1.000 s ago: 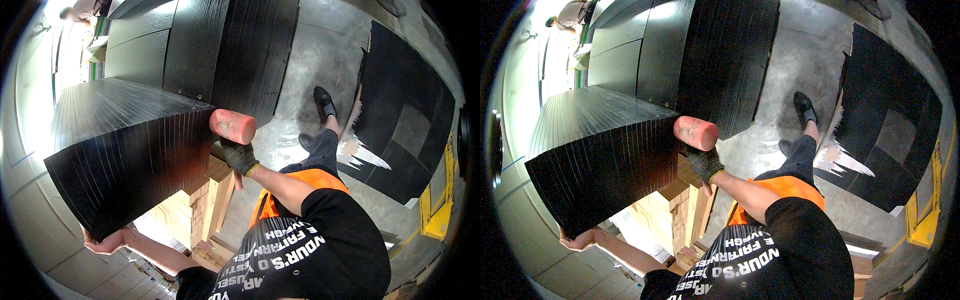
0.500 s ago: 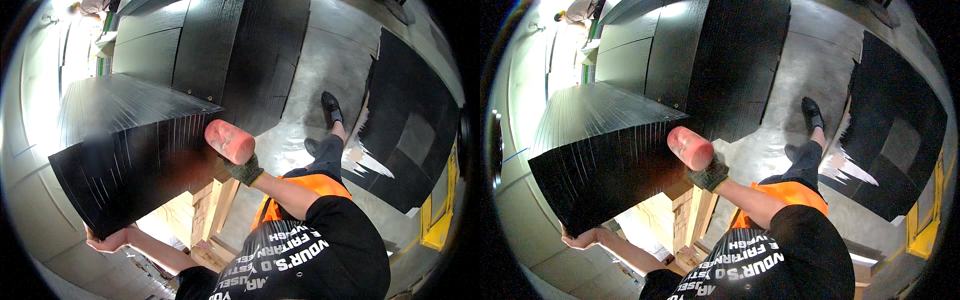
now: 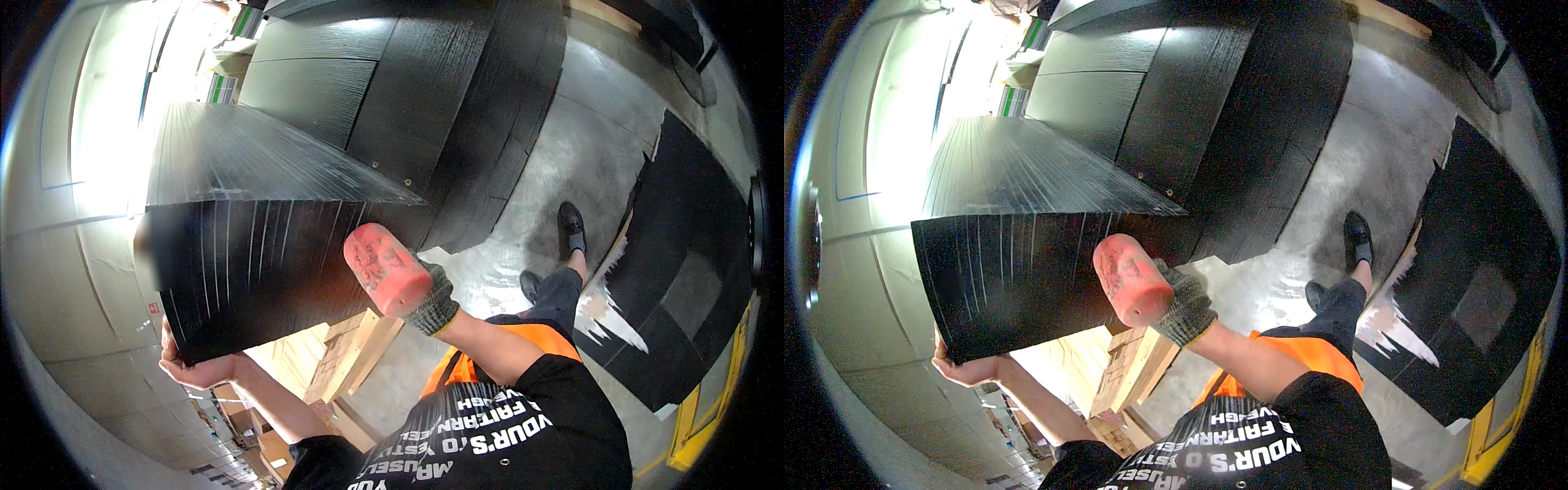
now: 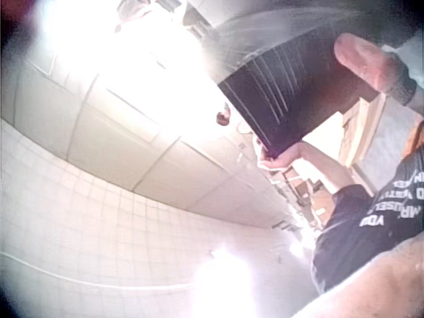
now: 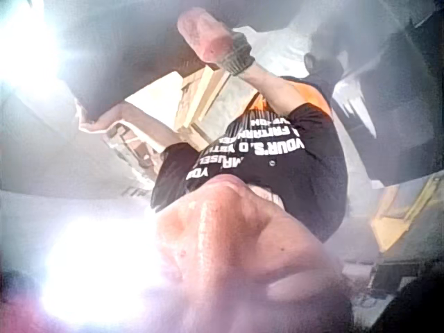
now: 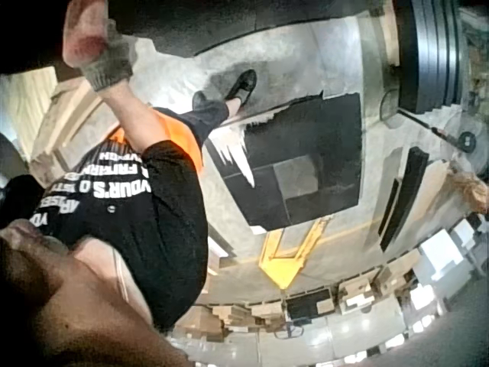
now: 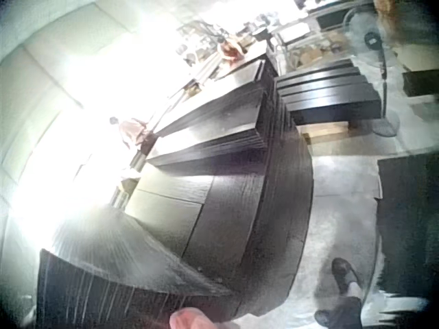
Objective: The person uses a red mallet to hammer the edges of a stack of black wooden panels and later uses a small metal tool to adjust a pin on the panels.
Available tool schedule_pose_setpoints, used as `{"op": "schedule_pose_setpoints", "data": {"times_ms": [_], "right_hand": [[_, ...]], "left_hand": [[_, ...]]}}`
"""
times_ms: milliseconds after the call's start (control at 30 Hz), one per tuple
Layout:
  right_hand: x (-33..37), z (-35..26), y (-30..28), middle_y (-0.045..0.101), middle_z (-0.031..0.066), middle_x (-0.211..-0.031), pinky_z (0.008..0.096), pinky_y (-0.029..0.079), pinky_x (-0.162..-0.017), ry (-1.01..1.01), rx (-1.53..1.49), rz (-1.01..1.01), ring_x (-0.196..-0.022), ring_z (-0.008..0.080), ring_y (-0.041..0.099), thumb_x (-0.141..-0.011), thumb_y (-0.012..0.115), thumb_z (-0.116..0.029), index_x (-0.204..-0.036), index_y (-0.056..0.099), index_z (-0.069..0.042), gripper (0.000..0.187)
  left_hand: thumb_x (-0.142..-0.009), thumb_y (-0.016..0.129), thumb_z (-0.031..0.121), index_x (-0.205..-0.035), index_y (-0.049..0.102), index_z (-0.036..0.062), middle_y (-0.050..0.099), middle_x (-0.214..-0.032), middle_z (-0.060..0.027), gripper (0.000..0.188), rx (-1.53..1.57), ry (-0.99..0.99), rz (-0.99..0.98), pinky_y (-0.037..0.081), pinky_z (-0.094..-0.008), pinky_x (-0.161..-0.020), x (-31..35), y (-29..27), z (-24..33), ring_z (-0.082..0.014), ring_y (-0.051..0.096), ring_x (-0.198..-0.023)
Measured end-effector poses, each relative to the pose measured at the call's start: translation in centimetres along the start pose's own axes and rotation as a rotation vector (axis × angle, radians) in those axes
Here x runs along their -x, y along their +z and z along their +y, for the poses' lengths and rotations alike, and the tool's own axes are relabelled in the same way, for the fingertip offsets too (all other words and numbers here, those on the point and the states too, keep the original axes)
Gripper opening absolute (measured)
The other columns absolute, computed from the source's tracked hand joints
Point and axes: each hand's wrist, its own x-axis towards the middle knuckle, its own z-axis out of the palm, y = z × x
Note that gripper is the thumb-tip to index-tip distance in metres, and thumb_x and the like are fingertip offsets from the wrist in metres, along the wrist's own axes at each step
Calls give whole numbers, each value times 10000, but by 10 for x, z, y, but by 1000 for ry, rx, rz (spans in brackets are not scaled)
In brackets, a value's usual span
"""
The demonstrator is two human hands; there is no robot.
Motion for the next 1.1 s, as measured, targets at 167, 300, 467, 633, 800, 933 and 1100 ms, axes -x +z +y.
{"op": "schedule_pose_setpoints", "data": {"times_ms": [167, 300, 467, 633, 800, 933, 1100], "right_hand": [[8, 16, -15, 396, 61, -1383, 336, 292, -1082, 187, -605, -98, -1269, 203, 380, -971, 339, -188, -1370, 330, -62, 418], [2, 11, 0, 398, 63, -1384, 327, 300, -1075, 207, -330, -68, -1267, 194, 385, -972, 343, -191, -1373, 337, -69, 419], [-8, 12, 19, 402, 64, -1384, 315, 311, -1066, 205, -197, -100, -1265, 184, 392, -973, 347, -195, -1377, 346, -78, 421], [-20, 3, 57, 424, 55, -1357, 302, 296, -1068, 339, 354, 286, -1250, 171, 396, -978, 348, -207, -1373, 350, -86, 413], [-29, -3, 67, 508, 80, -1247, 317, 391, -994, 18, 882, -283, -1157, 167, 482, -934, 457, -199, -1267, 448, -70, 357], [-33, -5, 73, 510, 60, -1259, 300, 390, -993, 271, 566, 21, -1146, 153, 489, -937, 450, -259, -1265, 462, -69, 379], [-40, -1, 67, 505, 59, -1273, 293, 389, -987, 265, 1324, -26, -1150, 158, 487, -930, 449, -241, -1282, 453, -68, 392]], "left_hand": [[-933, 324, 294, -758, 596, 5, 644, -927, -209, 434, 22, 8, -88, 503, -426, -855, 5, 1, 4, -302, 619, -903], [-940, 304, 288, -739, 581, 11, 637, -924, -208, 440, 56, 6, -80, 486, -434, -874, 3, -5, 0, -305, 606, -910], [-953, 283, 282, -736, 556, 7, 630, -930, -205, 444, 123, -32, -128, 438, -438, -924, 3, -9, -2, -299, 576, -961], [-963, 272, 277, -727, 537, 17, 628, -917, -200, 440, 134, -30, -89, 418, -425, -942, 5, -8, -1, -293, 571, -954], [-968, 264, 264, -740, 520, 12, 616, -877, -190, 425, 110, 6, -102, 432, -424, -922, 7, -6, -1, -291, 567, -939], [-964, 258, 245, -747, 516, 5, 609, -861, -188, 413, 123, 25, -61, 404, -456, -945, 10, -2, -4, -304, 557, -935], [-960, 243, 247, -753, 528, 9, 615, -883, -190, 425, 122, 68, -138, 373, -470, -961, 9, -6, -7, -294, 557, -925]]}}
